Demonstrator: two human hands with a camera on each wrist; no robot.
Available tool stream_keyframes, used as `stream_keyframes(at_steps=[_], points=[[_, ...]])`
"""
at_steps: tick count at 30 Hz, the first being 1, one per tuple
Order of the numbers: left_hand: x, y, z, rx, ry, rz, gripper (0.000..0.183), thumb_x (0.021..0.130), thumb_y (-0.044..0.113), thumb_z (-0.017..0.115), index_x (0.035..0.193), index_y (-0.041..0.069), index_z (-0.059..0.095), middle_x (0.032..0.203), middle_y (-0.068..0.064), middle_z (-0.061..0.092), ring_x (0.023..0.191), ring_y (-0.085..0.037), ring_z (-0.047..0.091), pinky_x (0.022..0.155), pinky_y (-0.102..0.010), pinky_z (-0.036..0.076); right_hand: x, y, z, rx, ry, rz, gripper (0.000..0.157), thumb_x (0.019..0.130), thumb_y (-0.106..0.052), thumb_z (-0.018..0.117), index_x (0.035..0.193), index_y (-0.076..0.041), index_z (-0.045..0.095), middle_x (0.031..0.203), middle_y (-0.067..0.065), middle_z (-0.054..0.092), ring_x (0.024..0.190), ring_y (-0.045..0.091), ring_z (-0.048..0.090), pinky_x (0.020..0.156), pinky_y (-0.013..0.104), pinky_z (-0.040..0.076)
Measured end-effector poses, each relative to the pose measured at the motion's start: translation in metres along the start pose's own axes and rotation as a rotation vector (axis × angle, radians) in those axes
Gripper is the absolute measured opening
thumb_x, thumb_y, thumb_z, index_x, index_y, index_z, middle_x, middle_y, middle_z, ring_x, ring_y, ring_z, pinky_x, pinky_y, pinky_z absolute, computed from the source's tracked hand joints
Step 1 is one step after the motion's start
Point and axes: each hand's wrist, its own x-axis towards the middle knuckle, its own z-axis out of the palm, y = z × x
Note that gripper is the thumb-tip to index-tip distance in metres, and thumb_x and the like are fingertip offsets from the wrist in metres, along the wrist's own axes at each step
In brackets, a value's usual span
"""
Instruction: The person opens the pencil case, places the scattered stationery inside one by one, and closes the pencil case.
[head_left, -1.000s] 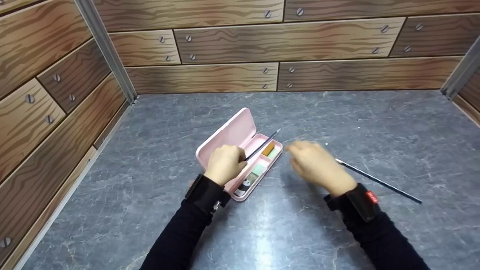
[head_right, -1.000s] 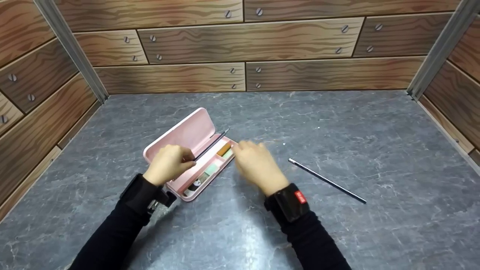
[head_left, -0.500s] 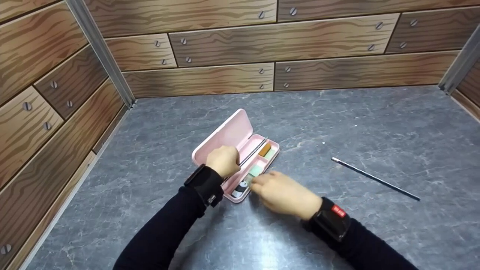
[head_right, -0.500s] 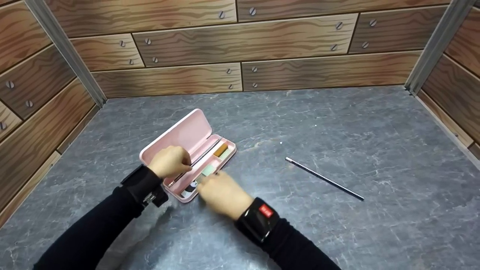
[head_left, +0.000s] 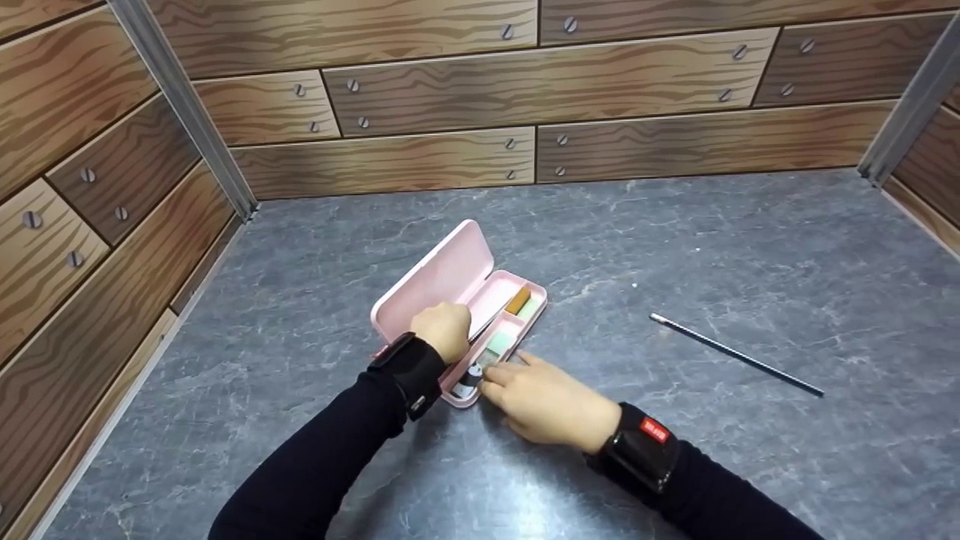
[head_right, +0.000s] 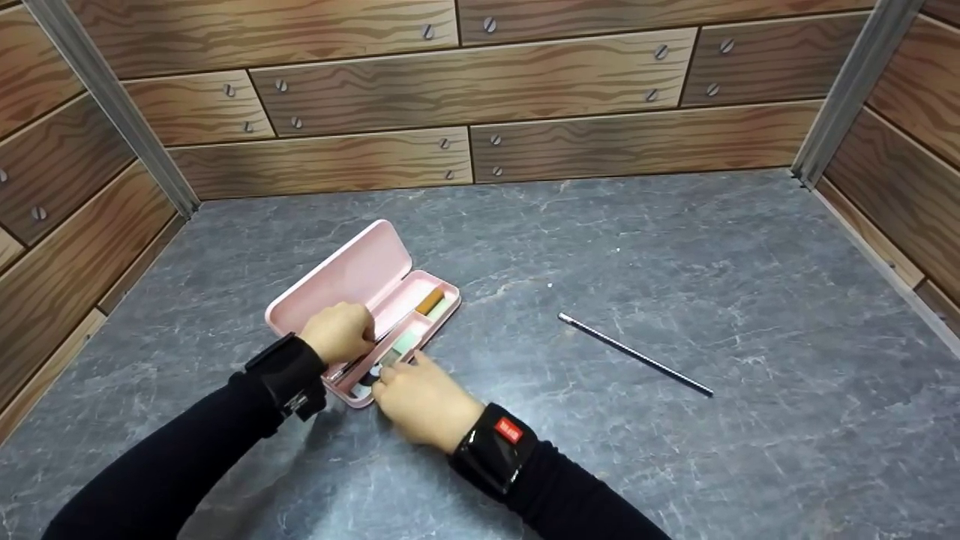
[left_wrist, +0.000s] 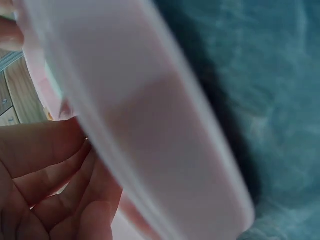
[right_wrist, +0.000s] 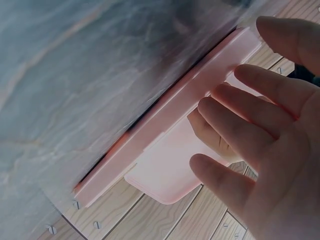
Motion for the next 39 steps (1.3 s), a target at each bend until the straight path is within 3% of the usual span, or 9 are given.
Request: stream_keyframes(at_steps=[5,22,30,35,39], points=[[0.001,-0.001,0.001,-0.024,-0.006,0.012,0.014,0.070,0.007,0.059,0.058,0.010,0.054,0.073,-0.010,0.063,0.067,-0.030,0.061,0.054,-0.043,0.047,0.001,-0.001,0.000,-0.005,-0.012,0.007,0.038,0.069,-0.021,0.070,0.102,-0.007,0.057,0.101,0.005,0.056,0.101,0.020,0.052,0.089,0.047,0.035],[0.000,-0.004,0.003,-0.152,-0.008,0.093,0.011,0.069,0.002,0.058,0.060,0.007,0.061,0.066,-0.008,0.062,0.064,-0.025,0.060,0.057,-0.039,0.047,0.000,-0.001,0.000,-0.027,-0.021,0.011,0.041,0.068,-0.023,0.071,0.103,-0.006,0.057,0.101,0.005,0.056,0.100,0.020,0.053,0.089,0.047,0.035],[-0.004,-0.005,-0.004,-0.164,0.005,0.134,0.013,0.069,0.003,0.057,0.057,0.007,0.060,0.060,-0.003,0.059,0.054,-0.019,0.054,0.052,-0.035,0.044,0.000,-0.003,0.000,-0.039,-0.008,0.017,0.038,0.069,-0.021,0.069,0.102,-0.006,0.058,0.099,0.005,0.056,0.098,0.020,0.054,0.089,0.047,0.036],[-0.007,-0.002,-0.016,-0.166,0.102,0.186,0.018,0.070,0.006,0.058,0.053,0.009,0.054,0.052,0.001,0.050,0.047,-0.016,0.044,0.047,-0.034,0.039,0.001,-0.005,0.000,-0.049,-0.043,0.023,0.045,0.069,-0.022,0.069,0.109,-0.006,0.057,0.109,0.009,0.057,0.103,0.021,0.052,0.091,0.048,0.034],[-0.012,0.002,-0.026,-0.095,0.252,0.262,0.019,0.073,0.009,0.058,0.054,0.010,0.054,0.054,-0.001,0.053,0.049,-0.020,0.052,0.048,-0.037,0.042,0.001,-0.005,0.001,-0.058,-0.043,0.023,0.047,0.069,-0.021,0.069,0.112,-0.004,0.057,0.113,0.011,0.056,0.105,0.022,0.052,0.091,0.047,0.034]])
